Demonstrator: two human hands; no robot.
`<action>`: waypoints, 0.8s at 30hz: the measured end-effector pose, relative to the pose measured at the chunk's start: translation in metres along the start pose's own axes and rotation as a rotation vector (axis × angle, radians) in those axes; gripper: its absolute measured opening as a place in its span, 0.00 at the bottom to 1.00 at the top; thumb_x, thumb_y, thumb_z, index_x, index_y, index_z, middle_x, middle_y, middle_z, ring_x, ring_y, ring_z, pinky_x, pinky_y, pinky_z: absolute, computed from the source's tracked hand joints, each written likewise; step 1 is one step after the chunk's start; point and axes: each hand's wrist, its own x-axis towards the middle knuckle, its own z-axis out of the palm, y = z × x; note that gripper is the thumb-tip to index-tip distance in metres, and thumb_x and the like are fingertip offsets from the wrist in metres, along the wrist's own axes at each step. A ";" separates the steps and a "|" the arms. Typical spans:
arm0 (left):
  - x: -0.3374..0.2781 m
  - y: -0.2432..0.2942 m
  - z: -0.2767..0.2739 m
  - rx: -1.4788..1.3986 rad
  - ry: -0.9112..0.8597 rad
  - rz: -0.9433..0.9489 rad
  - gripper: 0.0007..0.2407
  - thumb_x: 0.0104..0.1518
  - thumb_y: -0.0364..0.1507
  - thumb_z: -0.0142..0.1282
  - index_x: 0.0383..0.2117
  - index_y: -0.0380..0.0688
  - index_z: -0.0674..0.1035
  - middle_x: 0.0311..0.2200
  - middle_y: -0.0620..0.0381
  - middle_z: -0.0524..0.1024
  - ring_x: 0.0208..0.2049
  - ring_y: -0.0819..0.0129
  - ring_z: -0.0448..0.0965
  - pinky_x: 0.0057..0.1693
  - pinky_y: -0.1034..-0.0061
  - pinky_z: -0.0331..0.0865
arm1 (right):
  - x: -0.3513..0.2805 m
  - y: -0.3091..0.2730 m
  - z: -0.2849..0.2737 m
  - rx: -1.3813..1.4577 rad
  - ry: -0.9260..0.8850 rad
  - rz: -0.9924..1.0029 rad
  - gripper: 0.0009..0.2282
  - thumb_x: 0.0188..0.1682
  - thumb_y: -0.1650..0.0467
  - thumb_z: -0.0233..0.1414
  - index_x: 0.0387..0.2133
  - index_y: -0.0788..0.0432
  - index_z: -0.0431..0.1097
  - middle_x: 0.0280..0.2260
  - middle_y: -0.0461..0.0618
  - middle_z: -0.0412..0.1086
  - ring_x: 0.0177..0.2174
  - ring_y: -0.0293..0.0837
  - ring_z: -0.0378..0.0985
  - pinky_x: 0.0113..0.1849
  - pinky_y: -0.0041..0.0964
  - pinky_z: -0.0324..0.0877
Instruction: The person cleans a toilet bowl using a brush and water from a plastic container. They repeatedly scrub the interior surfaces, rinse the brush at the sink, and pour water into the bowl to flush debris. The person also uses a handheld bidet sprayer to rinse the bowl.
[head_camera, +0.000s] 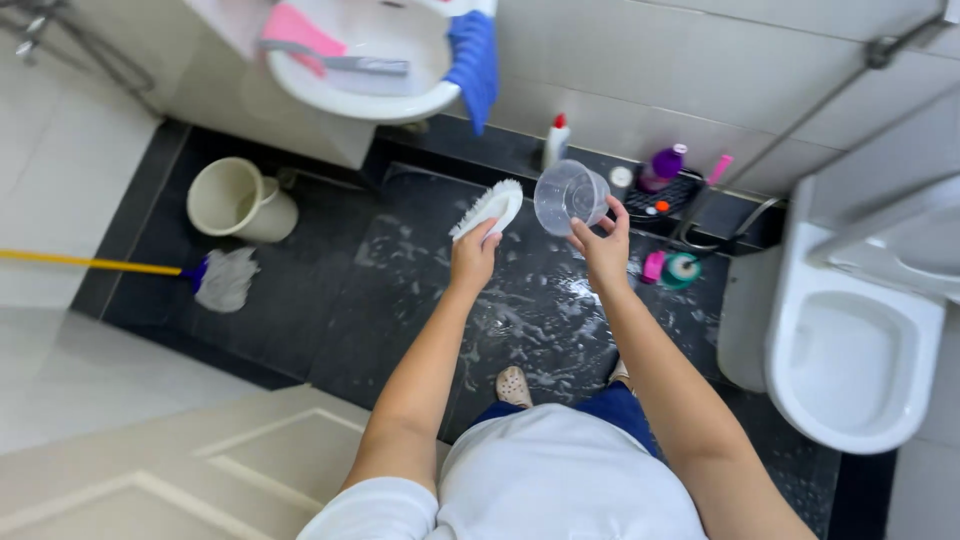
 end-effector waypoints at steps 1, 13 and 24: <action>0.004 -0.013 -0.023 0.008 0.022 -0.010 0.11 0.58 0.26 0.59 0.46 0.39 0.82 0.31 0.44 0.83 0.34 0.52 0.85 0.45 0.67 0.75 | -0.003 0.004 0.027 -0.004 -0.024 0.008 0.32 0.45 0.78 0.60 0.63 0.50 0.54 0.55 0.55 0.61 0.49 0.49 0.76 0.45 0.43 0.82; 0.098 -0.053 -0.187 0.158 0.268 0.134 0.09 0.60 0.23 0.58 0.46 0.39 0.82 0.40 0.42 0.82 0.42 0.46 0.82 0.49 0.63 0.74 | 0.067 0.011 0.204 0.009 -0.233 -0.038 0.33 0.47 0.79 0.61 0.63 0.49 0.52 0.54 0.56 0.59 0.48 0.48 0.76 0.43 0.41 0.82; 0.259 -0.070 -0.232 0.304 0.239 0.211 0.09 0.58 0.22 0.59 0.44 0.39 0.82 0.36 0.45 0.81 0.37 0.46 0.80 0.46 0.59 0.72 | 0.220 0.023 0.314 0.083 -0.255 0.089 0.34 0.48 0.78 0.59 0.65 0.50 0.47 0.51 0.59 0.65 0.40 0.46 0.77 0.42 0.43 0.81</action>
